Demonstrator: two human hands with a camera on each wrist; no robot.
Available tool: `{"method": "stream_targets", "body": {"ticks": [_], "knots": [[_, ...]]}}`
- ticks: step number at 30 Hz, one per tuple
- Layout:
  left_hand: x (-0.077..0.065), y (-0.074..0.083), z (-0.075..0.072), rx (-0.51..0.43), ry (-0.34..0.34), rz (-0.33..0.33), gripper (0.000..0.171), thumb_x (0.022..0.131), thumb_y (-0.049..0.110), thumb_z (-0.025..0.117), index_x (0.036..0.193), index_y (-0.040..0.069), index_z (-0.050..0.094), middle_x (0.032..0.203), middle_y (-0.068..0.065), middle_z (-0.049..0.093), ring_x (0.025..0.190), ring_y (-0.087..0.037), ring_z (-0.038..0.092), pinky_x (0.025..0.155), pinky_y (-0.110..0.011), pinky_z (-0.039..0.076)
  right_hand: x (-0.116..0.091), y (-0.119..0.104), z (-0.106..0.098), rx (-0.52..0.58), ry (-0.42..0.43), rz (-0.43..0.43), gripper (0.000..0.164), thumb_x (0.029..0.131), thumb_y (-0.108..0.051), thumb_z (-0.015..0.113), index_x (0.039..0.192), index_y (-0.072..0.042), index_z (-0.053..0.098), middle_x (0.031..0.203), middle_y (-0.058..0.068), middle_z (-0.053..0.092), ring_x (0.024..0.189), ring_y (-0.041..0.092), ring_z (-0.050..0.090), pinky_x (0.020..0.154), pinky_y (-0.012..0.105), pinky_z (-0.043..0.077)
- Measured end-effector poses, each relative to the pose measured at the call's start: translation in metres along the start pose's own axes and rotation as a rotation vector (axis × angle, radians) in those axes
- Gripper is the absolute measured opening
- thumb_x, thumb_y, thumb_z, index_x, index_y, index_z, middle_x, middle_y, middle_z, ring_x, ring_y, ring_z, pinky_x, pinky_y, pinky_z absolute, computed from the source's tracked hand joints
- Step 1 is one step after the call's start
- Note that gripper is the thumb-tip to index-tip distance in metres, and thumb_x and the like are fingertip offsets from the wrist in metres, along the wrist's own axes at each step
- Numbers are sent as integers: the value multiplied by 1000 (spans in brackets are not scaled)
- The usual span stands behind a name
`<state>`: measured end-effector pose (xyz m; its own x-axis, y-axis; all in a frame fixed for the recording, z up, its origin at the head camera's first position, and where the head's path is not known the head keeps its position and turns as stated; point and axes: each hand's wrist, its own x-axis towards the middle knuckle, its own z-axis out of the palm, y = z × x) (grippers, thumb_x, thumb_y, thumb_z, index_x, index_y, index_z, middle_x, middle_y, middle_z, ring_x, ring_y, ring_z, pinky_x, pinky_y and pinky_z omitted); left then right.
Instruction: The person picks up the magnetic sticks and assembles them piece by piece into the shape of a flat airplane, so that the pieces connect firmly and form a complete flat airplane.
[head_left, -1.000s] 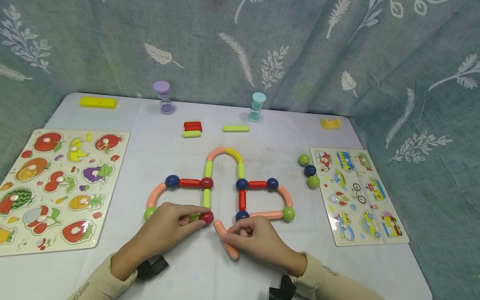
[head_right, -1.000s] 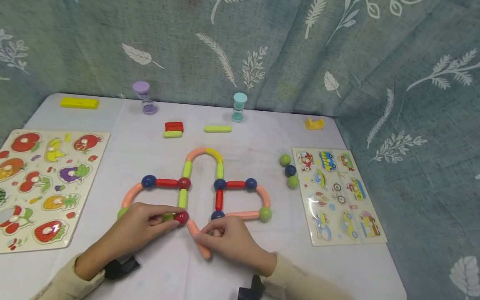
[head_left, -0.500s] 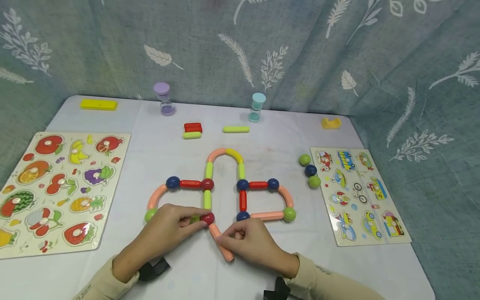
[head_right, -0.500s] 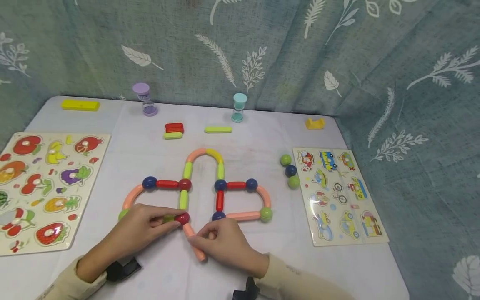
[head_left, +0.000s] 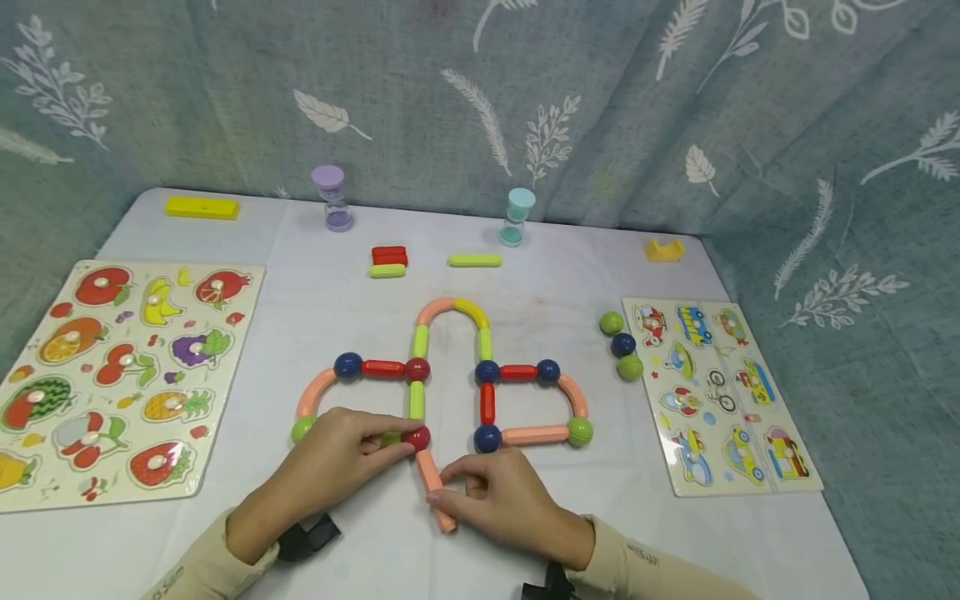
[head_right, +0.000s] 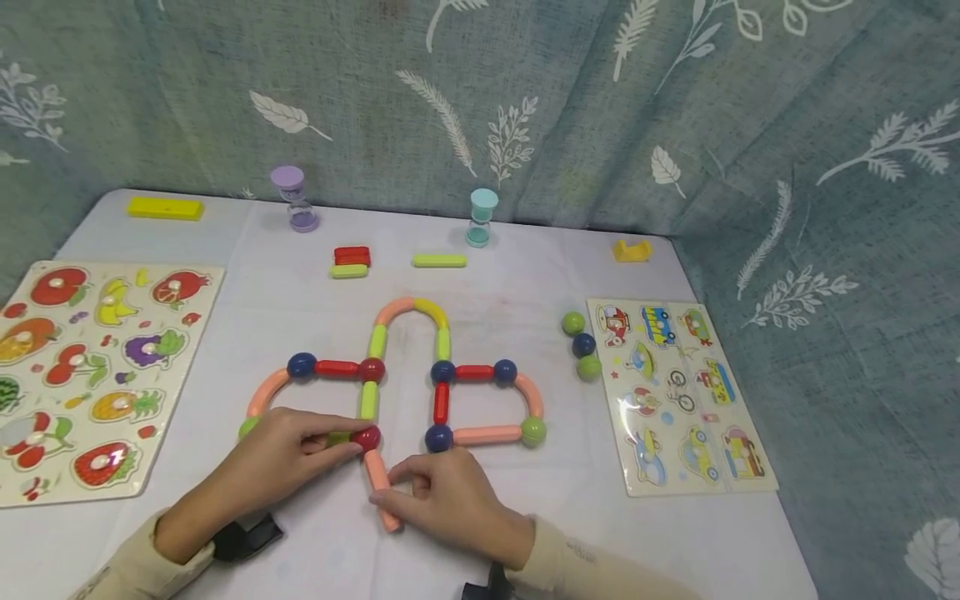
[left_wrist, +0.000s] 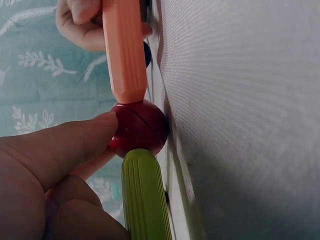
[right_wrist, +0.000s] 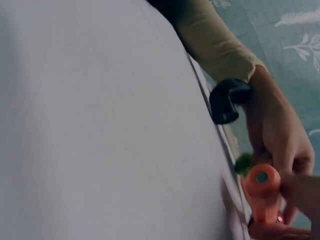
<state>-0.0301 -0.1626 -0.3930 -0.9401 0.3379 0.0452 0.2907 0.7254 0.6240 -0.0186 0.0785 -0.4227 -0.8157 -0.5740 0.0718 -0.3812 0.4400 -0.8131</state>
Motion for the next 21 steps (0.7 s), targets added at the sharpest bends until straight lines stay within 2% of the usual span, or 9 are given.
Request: {"method": "stream_targets", "body": {"ticks": [9, 15, 21], "knots": [[0, 0, 1, 9, 0, 18, 25, 81, 41, 71, 106, 43, 68, 45, 20, 29, 46, 0, 32, 44, -21, 27, -11, 7, -13, -36, -126, -145, 40, 80, -47, 69, 114, -27, 66, 52, -16, 33, 45, -6, 30, 45, 15, 28], [0, -1, 0, 9, 27, 43, 25, 81, 40, 72, 106, 41, 69, 44, 23, 27, 46, 1, 30, 44, -21, 27, -10, 8, -14, -78, -156, -242, 39, 84, -45, 66, 117, -26, 64, 52, -16, 34, 47, -9, 29, 46, 12, 27], [-1, -1, 0, 7, 25, 39, 25, 81, 40, 72, 106, 40, 69, 45, 23, 26, 46, 1, 30, 44, -21, 26, -11, 7, -13, -92, -156, -258, 36, 86, -44, 65, 118, -28, 64, 53, -17, 36, 47, -9, 30, 44, 13, 26]]}}
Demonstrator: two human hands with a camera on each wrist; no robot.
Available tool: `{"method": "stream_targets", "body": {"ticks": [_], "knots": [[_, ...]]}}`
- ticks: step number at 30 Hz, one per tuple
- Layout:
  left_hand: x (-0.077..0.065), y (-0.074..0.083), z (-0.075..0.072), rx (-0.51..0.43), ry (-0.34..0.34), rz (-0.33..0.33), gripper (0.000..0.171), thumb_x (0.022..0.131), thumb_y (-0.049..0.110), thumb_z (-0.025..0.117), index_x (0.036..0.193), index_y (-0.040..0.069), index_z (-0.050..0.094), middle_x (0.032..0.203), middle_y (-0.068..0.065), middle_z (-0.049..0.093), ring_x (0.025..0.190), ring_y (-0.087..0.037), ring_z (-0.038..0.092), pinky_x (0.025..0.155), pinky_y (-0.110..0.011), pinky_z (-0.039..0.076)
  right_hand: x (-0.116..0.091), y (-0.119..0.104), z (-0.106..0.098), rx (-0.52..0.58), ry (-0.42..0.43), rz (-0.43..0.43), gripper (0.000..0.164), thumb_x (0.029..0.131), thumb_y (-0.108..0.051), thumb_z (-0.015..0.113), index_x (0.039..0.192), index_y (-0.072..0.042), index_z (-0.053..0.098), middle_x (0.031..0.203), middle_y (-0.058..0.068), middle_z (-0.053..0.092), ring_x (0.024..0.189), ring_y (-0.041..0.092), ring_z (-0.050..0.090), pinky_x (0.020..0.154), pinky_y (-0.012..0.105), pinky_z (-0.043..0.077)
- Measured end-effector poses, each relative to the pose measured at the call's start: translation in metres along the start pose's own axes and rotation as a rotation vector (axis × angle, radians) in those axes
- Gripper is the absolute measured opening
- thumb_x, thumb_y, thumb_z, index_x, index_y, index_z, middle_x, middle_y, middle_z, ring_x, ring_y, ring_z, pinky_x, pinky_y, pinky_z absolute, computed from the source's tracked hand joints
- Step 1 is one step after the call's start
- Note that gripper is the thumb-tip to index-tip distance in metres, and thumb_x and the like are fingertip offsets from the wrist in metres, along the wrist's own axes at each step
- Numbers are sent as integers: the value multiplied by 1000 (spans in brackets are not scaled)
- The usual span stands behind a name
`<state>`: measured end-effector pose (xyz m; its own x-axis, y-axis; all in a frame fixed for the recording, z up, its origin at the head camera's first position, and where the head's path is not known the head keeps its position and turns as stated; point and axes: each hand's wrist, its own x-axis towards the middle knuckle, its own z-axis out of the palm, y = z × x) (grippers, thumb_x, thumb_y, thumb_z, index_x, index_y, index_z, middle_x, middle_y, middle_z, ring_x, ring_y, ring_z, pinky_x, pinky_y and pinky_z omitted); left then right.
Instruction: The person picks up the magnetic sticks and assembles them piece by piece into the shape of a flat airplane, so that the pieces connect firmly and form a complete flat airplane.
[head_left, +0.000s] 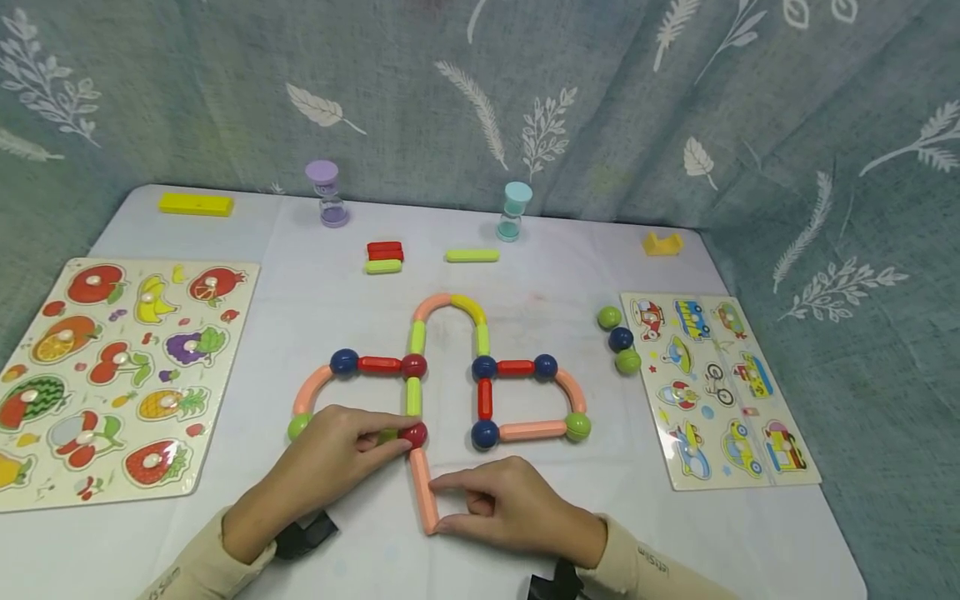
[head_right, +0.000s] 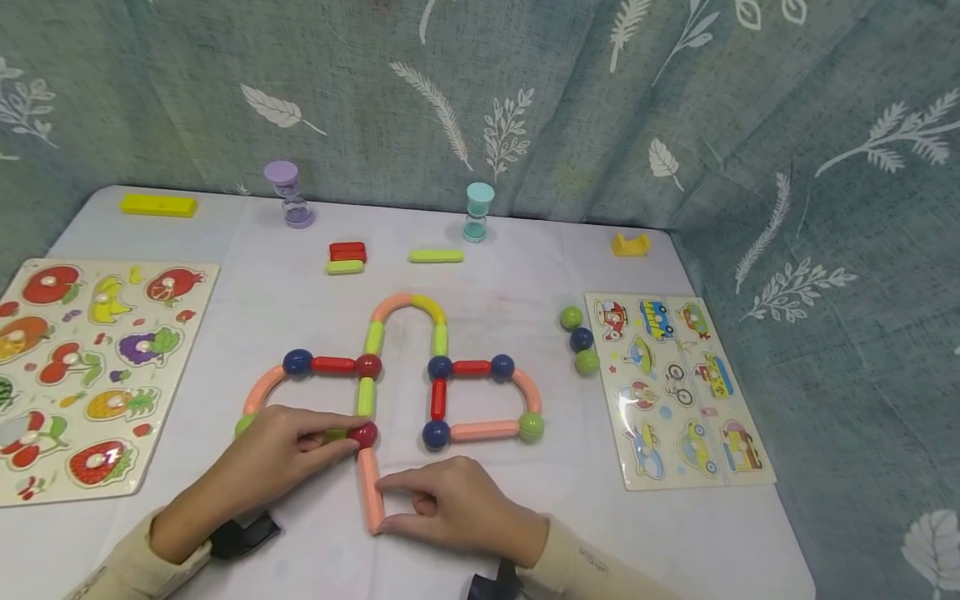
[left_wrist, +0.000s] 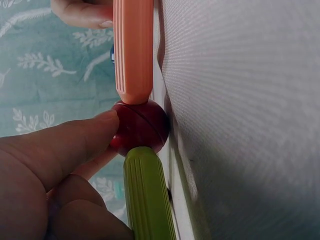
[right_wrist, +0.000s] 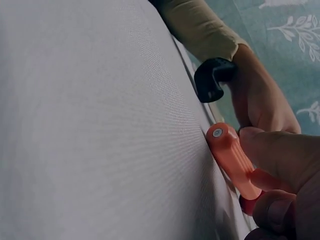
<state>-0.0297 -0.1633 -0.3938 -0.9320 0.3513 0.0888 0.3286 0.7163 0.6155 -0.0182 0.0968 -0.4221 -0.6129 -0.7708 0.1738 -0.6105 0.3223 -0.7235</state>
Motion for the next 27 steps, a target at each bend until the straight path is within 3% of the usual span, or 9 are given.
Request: {"method": "stream_targets", "body": {"ticks": [5, 8, 11, 15, 21, 27], "knots": [[0, 1, 0, 8, -4, -11, 26, 80, 40, 72, 106, 41, 69, 44, 23, 26, 45, 1, 29, 43, -21, 25, 1, -3, -3, -12, -3, -12, 31, 88, -39, 63, 117, -27, 64, 54, -18, 37, 48, -10, 31, 44, 12, 27], [0, 1, 1, 8, -8, -21, 26, 80, 41, 72, 106, 41, 69, 44, 22, 27, 45, 0, 29, 43, -21, 25, 5, -5, -16, -26, -15, -23, 28, 90, -37, 62, 116, -25, 65, 55, -17, 39, 49, -9, 32, 45, 12, 29], [0, 1, 0, 15, -13, -29, 26, 81, 43, 71, 106, 42, 68, 44, 20, 27, 44, 0, 29, 43, -21, 25, 17, -5, -41, -55, 3, -32, 27, 90, -34, 63, 114, -23, 67, 58, -16, 42, 50, -6, 36, 46, 13, 32], [1, 1, -2, 27, -18, -31, 25, 81, 43, 71, 106, 41, 69, 45, 19, 27, 44, -1, 29, 44, -21, 25, 47, 3, -91, -135, 72, -13, 25, 88, -29, 66, 113, -24, 68, 59, -17, 47, 51, -1, 42, 48, 18, 37], [0, 3, -2, 21, -33, -65, 26, 80, 43, 72, 106, 40, 69, 45, 18, 29, 46, -2, 30, 44, -21, 25, 111, 49, -159, -303, 145, 31, 22, 88, -31, 66, 108, -24, 70, 56, -9, 48, 49, 9, 40, 46, 27, 34], [-1, 3, 0, 13, -21, -56, 26, 80, 43, 72, 106, 42, 69, 44, 19, 29, 46, -2, 31, 44, -21, 25, 164, 103, -178, -401, 77, 179, 22, 86, -33, 68, 106, -25, 70, 55, 0, 49, 48, 17, 40, 48, 29, 31]]}}
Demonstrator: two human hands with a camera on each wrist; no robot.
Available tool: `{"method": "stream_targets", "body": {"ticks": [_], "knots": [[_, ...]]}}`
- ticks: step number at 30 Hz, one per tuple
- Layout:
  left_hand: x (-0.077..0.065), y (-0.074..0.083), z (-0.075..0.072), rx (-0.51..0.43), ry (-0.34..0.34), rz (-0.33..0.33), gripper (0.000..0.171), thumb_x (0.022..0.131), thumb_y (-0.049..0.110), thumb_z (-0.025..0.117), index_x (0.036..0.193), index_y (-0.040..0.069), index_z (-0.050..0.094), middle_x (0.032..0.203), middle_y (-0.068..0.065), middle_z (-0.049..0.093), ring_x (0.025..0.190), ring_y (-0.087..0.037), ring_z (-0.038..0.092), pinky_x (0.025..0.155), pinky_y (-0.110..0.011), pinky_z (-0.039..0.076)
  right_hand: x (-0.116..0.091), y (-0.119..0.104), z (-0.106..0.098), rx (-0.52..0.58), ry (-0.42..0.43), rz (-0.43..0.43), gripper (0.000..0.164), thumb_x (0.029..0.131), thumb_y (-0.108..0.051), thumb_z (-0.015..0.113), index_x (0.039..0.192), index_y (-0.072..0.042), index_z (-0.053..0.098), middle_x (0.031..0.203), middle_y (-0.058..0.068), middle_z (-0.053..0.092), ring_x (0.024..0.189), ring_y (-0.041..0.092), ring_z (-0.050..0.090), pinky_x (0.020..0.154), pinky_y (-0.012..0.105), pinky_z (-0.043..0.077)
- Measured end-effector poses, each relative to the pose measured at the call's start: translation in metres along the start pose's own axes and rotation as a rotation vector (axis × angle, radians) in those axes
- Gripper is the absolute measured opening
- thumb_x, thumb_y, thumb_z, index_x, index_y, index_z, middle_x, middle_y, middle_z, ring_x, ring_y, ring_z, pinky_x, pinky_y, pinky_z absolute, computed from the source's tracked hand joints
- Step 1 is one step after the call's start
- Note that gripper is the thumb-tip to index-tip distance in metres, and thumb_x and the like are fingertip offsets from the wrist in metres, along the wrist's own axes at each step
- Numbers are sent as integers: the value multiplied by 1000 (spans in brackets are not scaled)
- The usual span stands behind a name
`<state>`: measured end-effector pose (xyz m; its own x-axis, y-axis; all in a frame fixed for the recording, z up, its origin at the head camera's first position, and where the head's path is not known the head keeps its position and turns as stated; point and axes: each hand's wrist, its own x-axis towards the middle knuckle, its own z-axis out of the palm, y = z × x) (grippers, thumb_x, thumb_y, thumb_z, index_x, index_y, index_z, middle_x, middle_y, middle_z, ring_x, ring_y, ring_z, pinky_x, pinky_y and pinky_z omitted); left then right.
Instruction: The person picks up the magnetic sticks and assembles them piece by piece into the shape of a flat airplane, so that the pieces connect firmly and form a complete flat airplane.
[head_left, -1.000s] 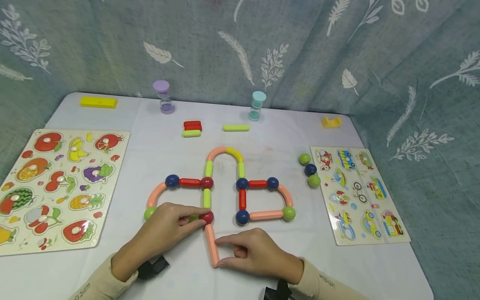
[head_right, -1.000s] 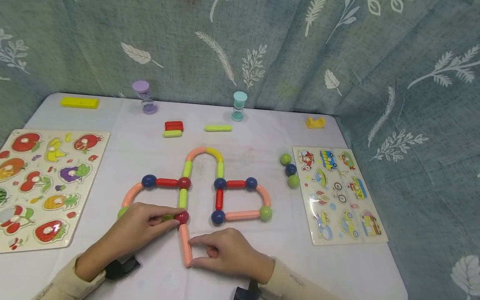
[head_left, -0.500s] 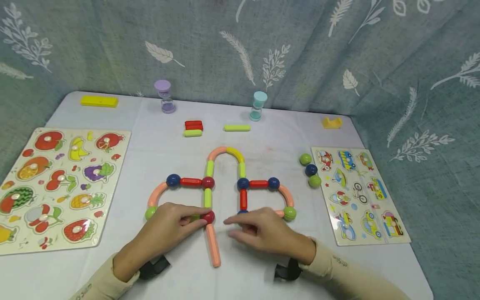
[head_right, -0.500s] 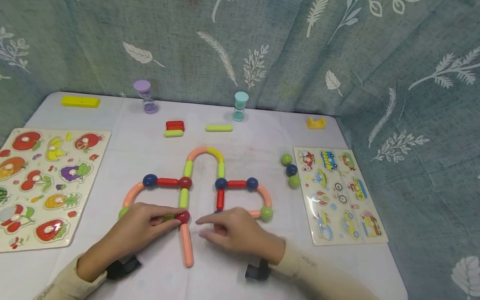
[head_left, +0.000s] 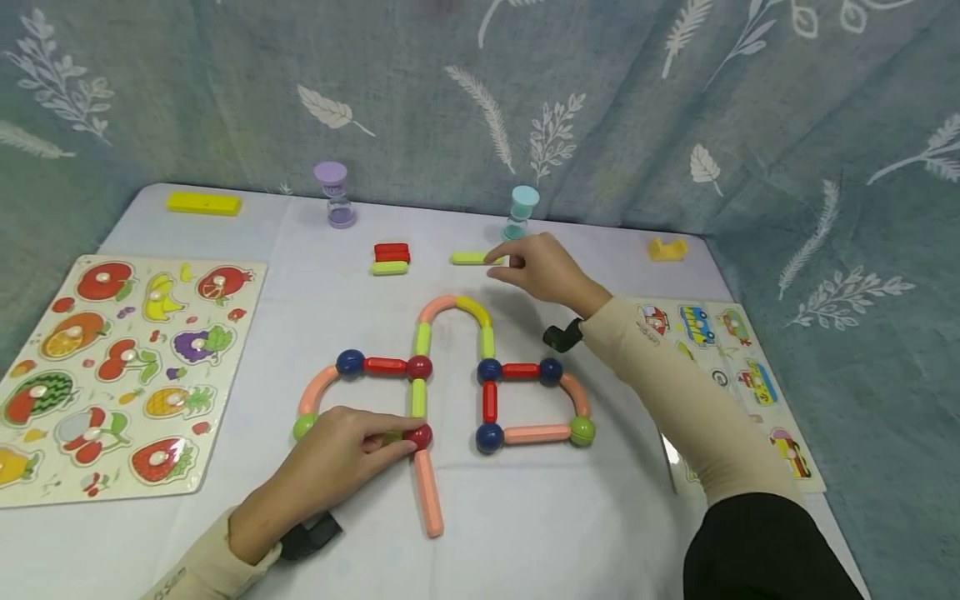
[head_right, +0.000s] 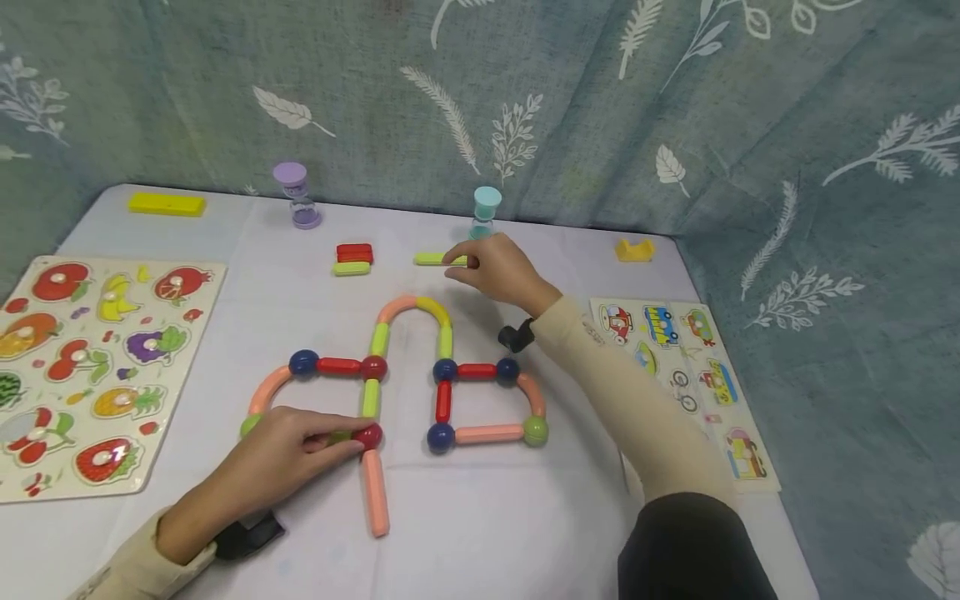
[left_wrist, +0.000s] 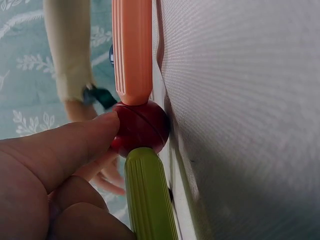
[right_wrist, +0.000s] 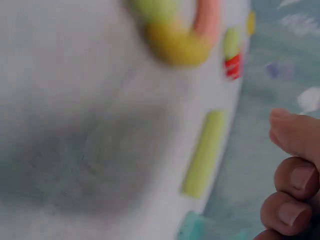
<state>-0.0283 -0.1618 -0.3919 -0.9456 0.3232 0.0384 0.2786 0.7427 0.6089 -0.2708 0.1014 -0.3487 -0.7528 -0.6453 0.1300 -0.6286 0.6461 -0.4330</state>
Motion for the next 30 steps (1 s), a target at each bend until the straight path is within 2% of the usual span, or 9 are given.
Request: {"method": "stream_targets", "body": {"ticks": [6, 13, 16, 20, 26, 30], "knots": [[0, 1, 1, -13, -7, 0, 26, 80, 42, 72, 106, 42, 69, 44, 19, 31, 46, -1, 32, 44, -21, 26, 34, 18, 17, -88, -75, 103, 27, 87, -32, 67, 112, -24, 68, 69, -5, 57, 59, 16, 48, 53, 30, 38], [0, 1, -1, -4, -15, -16, 27, 79, 40, 73, 106, 40, 69, 45, 19, 35, 47, -2, 35, 44, -21, 27, 48, 23, 23, -132, -115, 159, 24, 87, -29, 67, 109, -20, 70, 85, -4, 63, 68, 15, 52, 59, 30, 41], [0, 0, -2, 2, -15, -12, 27, 79, 40, 73, 106, 41, 69, 45, 19, 34, 47, -2, 35, 44, -21, 27, 47, 25, 24, -129, -123, 165, 20, 85, -27, 70, 104, -20, 71, 86, -4, 63, 71, 15, 52, 61, 30, 42], [1, 0, -3, 7, -2, -1, 26, 80, 41, 72, 105, 42, 69, 44, 19, 31, 46, -1, 33, 43, -21, 27, 39, 28, 23, -94, -123, 172, 16, 82, -27, 73, 98, -23, 72, 80, -3, 61, 68, 16, 52, 59, 31, 43], [1, 2, -3, 2, -10, -11, 26, 80, 41, 72, 105, 41, 69, 44, 18, 32, 46, -2, 33, 44, -21, 27, 26, 31, 26, -63, -117, 208, 17, 83, -28, 73, 100, -27, 71, 73, -3, 59, 64, 17, 51, 56, 29, 41], [0, 1, -1, 3, -16, -19, 26, 80, 41, 72, 106, 42, 69, 45, 18, 34, 46, -2, 34, 44, -21, 27, 19, 30, 28, -71, -121, 185, 18, 85, -26, 71, 102, -26, 70, 72, -2, 58, 62, 17, 49, 56, 29, 39]]}}
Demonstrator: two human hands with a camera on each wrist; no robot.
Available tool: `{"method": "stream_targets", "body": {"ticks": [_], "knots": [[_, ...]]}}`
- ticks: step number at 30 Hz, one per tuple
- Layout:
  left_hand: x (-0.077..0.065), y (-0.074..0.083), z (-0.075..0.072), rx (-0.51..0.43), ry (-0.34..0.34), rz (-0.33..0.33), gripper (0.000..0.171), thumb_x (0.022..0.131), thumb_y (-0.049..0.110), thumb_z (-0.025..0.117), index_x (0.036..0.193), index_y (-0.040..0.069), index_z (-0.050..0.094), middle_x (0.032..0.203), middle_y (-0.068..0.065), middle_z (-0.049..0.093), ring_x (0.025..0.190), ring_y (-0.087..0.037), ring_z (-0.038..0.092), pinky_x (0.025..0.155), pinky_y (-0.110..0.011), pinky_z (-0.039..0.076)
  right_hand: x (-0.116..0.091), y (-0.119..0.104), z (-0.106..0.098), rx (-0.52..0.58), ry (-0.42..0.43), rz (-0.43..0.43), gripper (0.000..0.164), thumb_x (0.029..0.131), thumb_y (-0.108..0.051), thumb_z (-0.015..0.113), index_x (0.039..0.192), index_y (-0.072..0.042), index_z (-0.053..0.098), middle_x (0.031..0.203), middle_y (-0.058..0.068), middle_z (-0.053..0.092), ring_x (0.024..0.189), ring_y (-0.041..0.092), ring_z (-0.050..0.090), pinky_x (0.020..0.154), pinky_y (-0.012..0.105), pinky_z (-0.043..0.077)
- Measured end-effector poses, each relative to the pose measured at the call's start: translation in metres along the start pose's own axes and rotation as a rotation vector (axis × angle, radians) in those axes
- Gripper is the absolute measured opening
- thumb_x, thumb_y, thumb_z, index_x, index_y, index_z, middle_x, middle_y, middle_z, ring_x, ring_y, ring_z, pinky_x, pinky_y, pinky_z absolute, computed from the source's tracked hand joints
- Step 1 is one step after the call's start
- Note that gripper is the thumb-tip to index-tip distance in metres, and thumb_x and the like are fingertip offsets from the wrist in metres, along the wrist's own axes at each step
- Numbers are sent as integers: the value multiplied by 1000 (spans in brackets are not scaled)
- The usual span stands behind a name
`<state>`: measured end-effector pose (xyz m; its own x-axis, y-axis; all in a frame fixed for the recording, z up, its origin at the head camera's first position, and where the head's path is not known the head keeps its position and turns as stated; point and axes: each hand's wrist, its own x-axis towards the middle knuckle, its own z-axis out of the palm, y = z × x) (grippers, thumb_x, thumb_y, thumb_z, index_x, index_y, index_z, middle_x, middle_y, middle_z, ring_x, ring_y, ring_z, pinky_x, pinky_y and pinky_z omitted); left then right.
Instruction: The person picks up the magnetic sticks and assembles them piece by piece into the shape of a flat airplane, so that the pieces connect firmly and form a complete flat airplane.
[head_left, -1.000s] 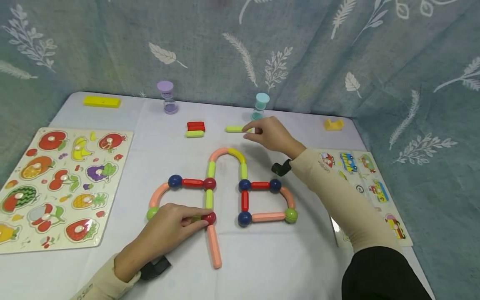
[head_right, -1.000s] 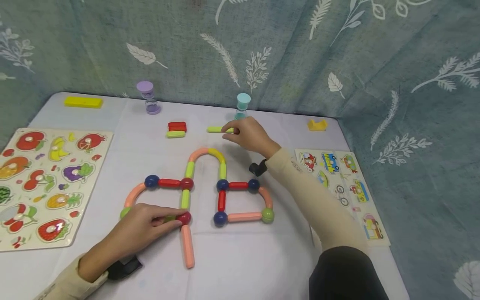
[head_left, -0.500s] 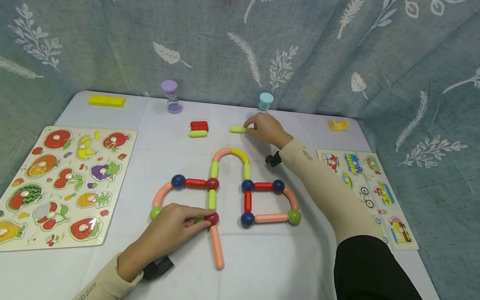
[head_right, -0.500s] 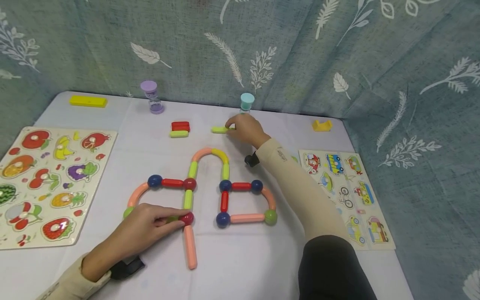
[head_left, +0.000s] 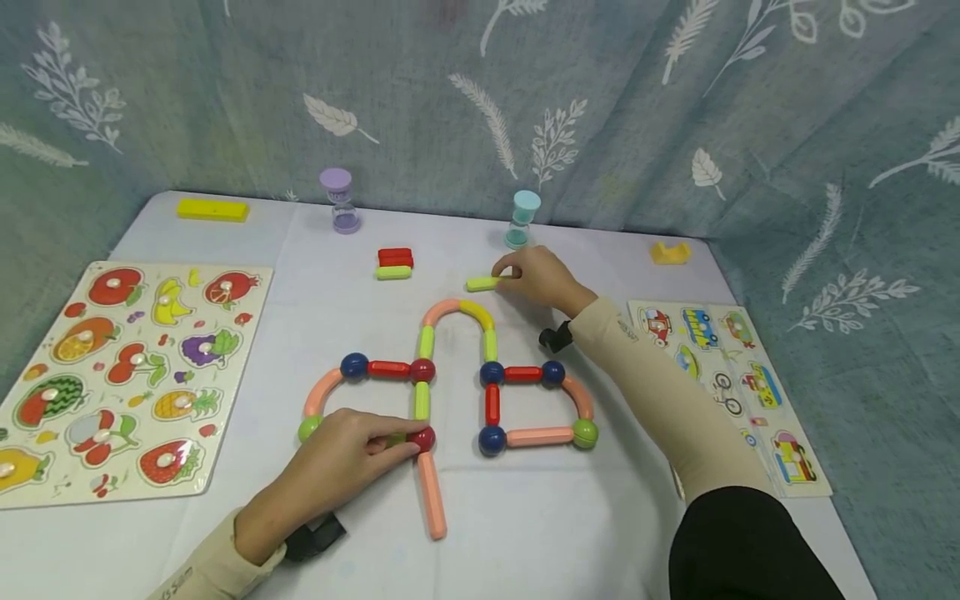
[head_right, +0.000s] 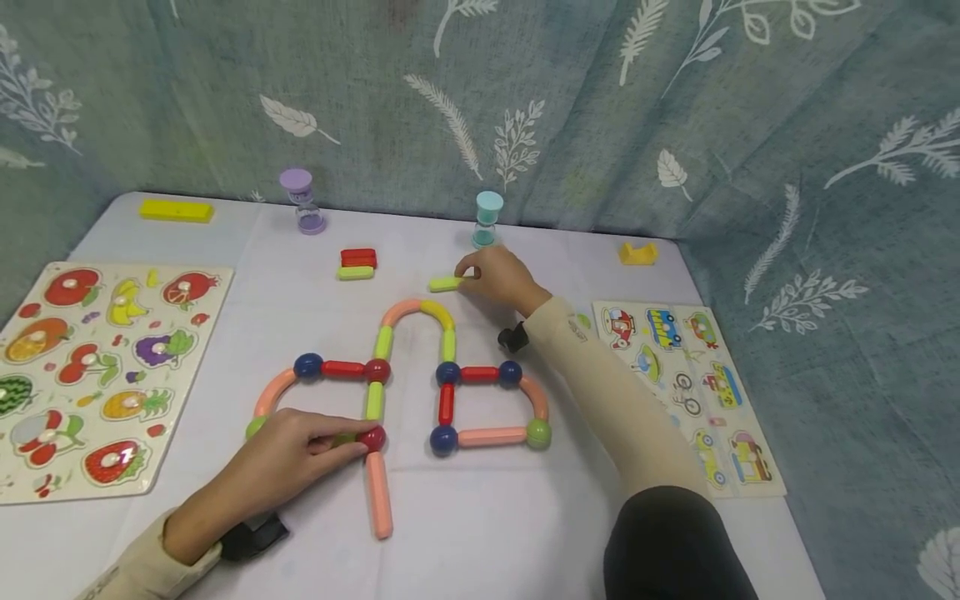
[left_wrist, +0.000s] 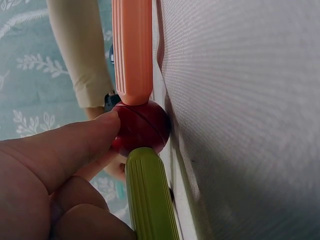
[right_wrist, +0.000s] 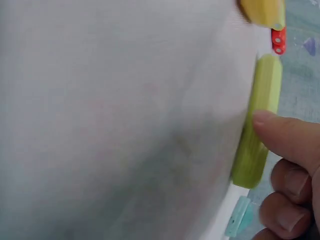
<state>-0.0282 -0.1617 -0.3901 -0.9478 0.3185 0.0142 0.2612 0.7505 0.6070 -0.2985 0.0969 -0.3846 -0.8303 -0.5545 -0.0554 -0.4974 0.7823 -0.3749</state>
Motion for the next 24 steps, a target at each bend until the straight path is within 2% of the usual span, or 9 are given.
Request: {"method": "stream_targets", "body": {"ticks": [5, 9, 16, 22, 24], "knots": [[-1, -2, 2, -3, 13, 16, 27, 79, 41, 73, 106, 42, 69, 45, 18, 34, 47, -2, 35, 44, -21, 27, -8, -2, 0, -42, 8, -85, 19, 87, -23, 68, 105, -23, 70, 67, 1, 56, 57, 17, 46, 53, 29, 35], [0, -2, 2, -8, 18, 25, 26, 80, 42, 72, 105, 42, 69, 46, 19, 33, 47, -2, 34, 44, -21, 27, -17, -2, -3, -39, 36, -126, 18, 89, -27, 66, 106, -27, 69, 62, -2, 52, 54, 15, 44, 52, 28, 33], [0, 0, 1, 1, 7, 6, 26, 80, 43, 72, 105, 44, 68, 46, 18, 31, 46, -3, 33, 44, -21, 26, -45, -7, -16, 62, 128, -215, 21, 88, -34, 64, 108, -30, 68, 58, -5, 53, 50, 14, 42, 49, 29, 34], [0, 2, 1, 3, -14, -32, 27, 79, 43, 72, 106, 44, 68, 45, 17, 31, 45, -4, 34, 44, -22, 26, -81, -25, -19, 183, 161, -330, 23, 88, -30, 65, 110, -24, 69, 64, -9, 57, 51, 9, 42, 49, 26, 37], [0, 2, 1, 5, -17, -37, 27, 79, 43, 72, 106, 44, 68, 45, 17, 30, 45, -3, 33, 44, -22, 26, -96, -34, -17, 225, 147, -378, 24, 88, -27, 66, 111, -22, 69, 73, -11, 63, 53, 6, 44, 50, 25, 39]]}}
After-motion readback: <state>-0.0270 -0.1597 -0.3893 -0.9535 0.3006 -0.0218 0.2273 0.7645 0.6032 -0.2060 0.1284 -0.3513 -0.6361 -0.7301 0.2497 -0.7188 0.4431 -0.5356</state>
